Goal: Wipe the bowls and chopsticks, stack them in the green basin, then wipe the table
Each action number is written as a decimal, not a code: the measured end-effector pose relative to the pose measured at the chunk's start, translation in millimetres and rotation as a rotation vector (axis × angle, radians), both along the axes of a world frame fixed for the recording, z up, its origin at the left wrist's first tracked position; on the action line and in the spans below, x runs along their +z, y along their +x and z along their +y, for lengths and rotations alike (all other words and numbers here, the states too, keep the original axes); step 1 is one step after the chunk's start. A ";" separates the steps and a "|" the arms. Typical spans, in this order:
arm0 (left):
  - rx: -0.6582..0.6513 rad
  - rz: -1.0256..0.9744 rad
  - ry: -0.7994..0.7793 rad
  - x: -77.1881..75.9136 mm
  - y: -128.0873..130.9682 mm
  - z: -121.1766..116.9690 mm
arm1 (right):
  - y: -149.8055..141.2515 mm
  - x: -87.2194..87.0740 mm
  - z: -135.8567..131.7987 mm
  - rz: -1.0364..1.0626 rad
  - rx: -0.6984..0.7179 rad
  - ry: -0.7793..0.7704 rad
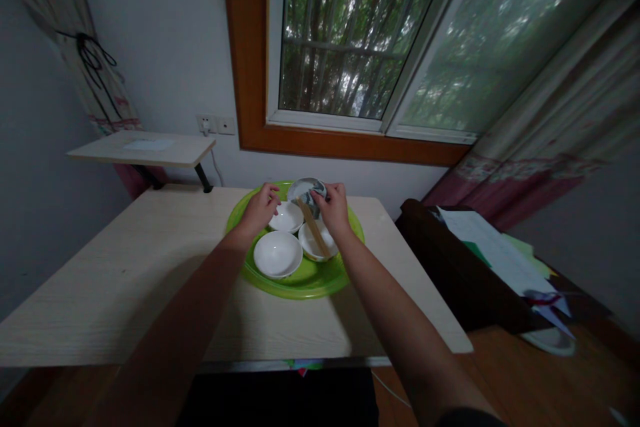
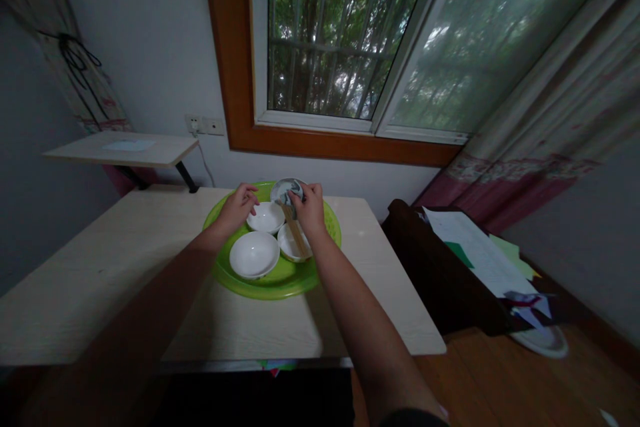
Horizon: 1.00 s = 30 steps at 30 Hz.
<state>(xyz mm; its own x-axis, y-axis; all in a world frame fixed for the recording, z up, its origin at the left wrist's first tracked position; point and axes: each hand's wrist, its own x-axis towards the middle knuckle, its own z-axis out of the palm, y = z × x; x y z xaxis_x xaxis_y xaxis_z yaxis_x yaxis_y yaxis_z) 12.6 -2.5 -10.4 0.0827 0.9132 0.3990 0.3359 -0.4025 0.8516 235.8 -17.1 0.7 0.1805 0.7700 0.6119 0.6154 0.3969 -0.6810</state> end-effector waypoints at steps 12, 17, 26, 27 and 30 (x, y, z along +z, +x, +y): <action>0.277 -0.101 0.097 6.8 -8.5 4.0 | 2.2 -8.6 7.9 0.003 0.037 -0.006; 0.415 -0.218 0.080 14.7 -19.0 12.5 | -4.9 -6.8 5.4 0.037 0.090 -0.085; 0.416 0.034 -0.097 12.7 -47.8 28.7 | -21.2 -6.9 0.4 0.117 0.302 -0.276; 0.414 0.084 -0.127 10.8 -48.6 27.2 | -23.5 -6.8 -0.2 0.111 0.340 -0.301; 0.383 0.145 -0.148 5.2 -47.4 21.2 | -32.0 -3.2 -1.8 0.046 0.415 -0.346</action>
<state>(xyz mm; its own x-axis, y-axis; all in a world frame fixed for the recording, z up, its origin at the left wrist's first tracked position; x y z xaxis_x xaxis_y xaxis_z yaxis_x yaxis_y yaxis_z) -34.8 18.7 -5.2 -0.2280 0.9353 0.2705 0.5576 -0.1024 0.8238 203.8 -19.0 -2.5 -0.1607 0.9375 0.3087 0.4212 0.3480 -0.8376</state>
